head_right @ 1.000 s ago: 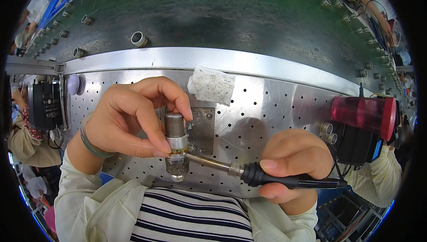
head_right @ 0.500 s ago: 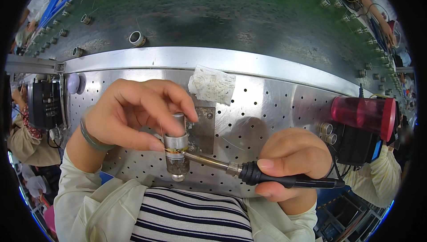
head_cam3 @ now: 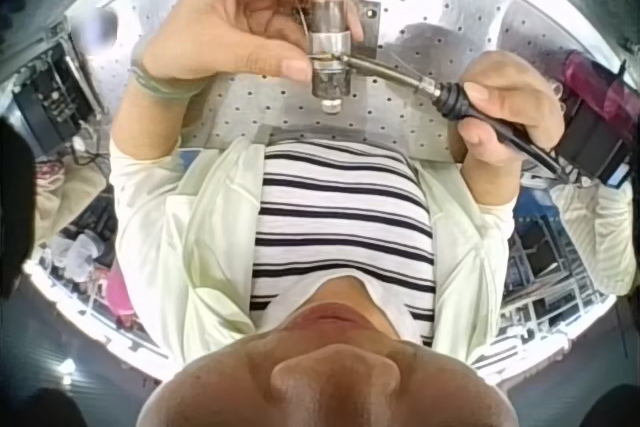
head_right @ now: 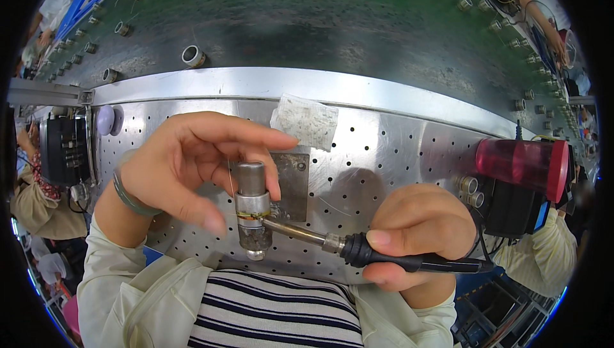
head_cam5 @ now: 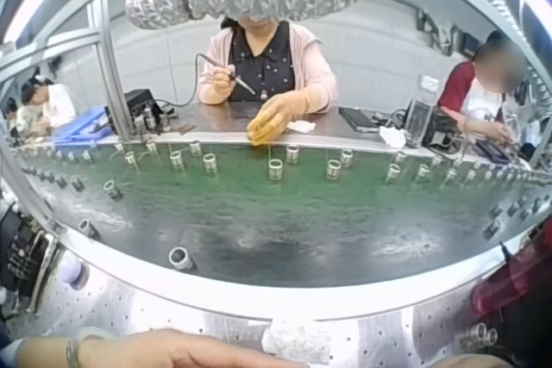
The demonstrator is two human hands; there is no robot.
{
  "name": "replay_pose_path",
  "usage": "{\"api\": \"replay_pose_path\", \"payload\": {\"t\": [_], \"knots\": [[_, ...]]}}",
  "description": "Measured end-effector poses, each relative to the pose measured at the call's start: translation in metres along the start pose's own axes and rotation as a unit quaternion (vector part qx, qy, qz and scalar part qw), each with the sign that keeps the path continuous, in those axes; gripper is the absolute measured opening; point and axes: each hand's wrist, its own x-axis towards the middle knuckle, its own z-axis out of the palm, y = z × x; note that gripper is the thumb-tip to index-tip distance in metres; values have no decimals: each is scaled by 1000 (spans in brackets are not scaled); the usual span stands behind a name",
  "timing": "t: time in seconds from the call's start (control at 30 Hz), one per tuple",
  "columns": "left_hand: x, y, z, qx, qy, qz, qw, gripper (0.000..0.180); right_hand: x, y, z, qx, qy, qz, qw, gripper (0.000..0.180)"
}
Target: The person uses a soldering iron to work on small cylindrical metal components held in a fixture. They repeatedly pick up components from a conveyor belt, apply the soldering iron, and place them back down.
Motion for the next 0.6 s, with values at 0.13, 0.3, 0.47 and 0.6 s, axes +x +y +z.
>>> {"api": "replay_pose_path", "payload": {"t": [0.13, 0.3, 0.47, 0.6], "knots": [[2, 1, 2, -5, 0, -12, 1000, 67, -2, 1, 0, 7, 22, -7, 1000, 30], [4, -5, -8, -32, -33, -17, 999, 74, -6, 2, 6, 46, 134, 1, 990, 28], [5, 1, -14, -68, -40, -31, 996, 77, -7, 1, 8, 49, 142, 18, 989, 28], [3, -3, -11, -37, -31, -61, 997, 75, -6, 5, 9, 75, 123, 18, 989, 29]]}}
